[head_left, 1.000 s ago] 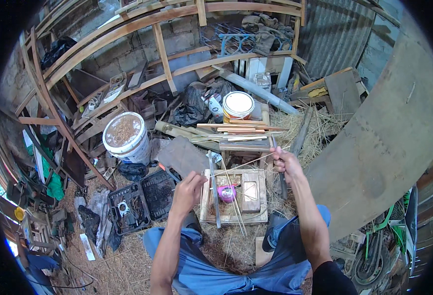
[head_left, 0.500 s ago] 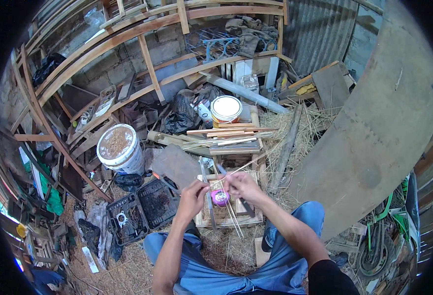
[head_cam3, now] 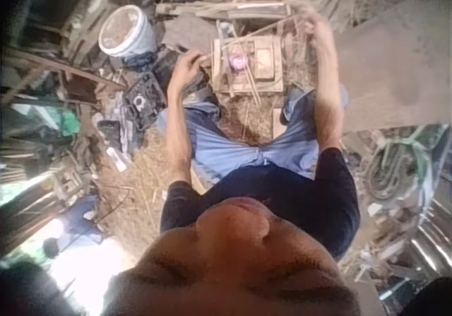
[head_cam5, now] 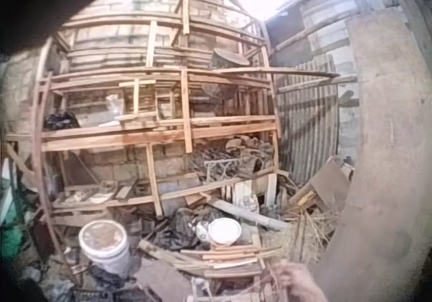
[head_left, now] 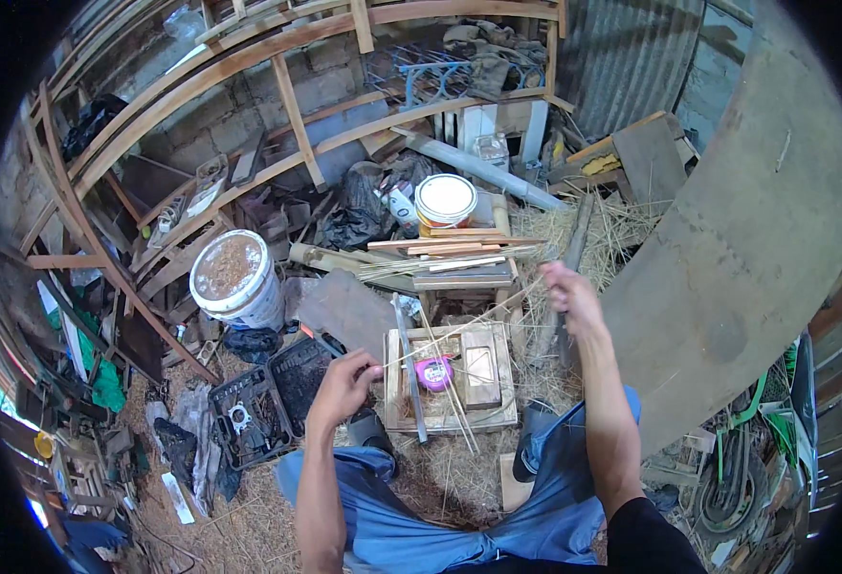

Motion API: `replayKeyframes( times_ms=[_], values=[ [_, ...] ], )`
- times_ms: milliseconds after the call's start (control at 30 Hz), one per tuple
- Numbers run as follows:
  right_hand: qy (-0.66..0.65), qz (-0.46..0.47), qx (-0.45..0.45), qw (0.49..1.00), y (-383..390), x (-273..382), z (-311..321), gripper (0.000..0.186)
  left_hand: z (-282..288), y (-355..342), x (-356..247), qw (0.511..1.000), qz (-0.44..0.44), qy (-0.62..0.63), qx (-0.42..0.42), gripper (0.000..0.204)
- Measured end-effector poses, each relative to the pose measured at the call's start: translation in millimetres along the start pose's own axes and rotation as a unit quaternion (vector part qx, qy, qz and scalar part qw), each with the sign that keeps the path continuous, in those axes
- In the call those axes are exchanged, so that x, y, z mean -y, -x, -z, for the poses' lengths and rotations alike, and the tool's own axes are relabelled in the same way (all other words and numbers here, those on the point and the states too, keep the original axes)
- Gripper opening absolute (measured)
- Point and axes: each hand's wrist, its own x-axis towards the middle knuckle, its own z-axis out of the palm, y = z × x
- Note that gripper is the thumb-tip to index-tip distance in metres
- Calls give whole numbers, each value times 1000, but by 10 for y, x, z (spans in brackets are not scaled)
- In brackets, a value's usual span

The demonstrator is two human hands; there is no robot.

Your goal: The person assembles a kite frame by hand, tying thin bamboo sticks together with pink string and using a small knife to trim the ends.

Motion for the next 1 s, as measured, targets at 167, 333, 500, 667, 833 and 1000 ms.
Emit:
replayKeyframes(
  times_ms=[167,333,500,667,833,1000],
  values=[
    [56,44,8,997,210,101,-129,30,60,3,134,995,18,-9,-102,10],
    [49,-106,250,961,573,-739,-1059,53,-389,-99,-257,995,-29,-32,-93,8],
    [100,-32,176,979,390,-692,-1008,31,-415,-146,-247,995,-52,-9,-86,7],
    [102,-32,117,987,248,-406,-654,30,-279,-140,-155,992,-63,-33,-105,5],
    [105,-45,135,984,249,-227,-515,33,-213,-84,-134,991,-65,-49,-107,4],
    [88,-39,111,989,190,-110,-292,33,-169,-59,-131,990,-68,-49,-114,4]
  ],
)
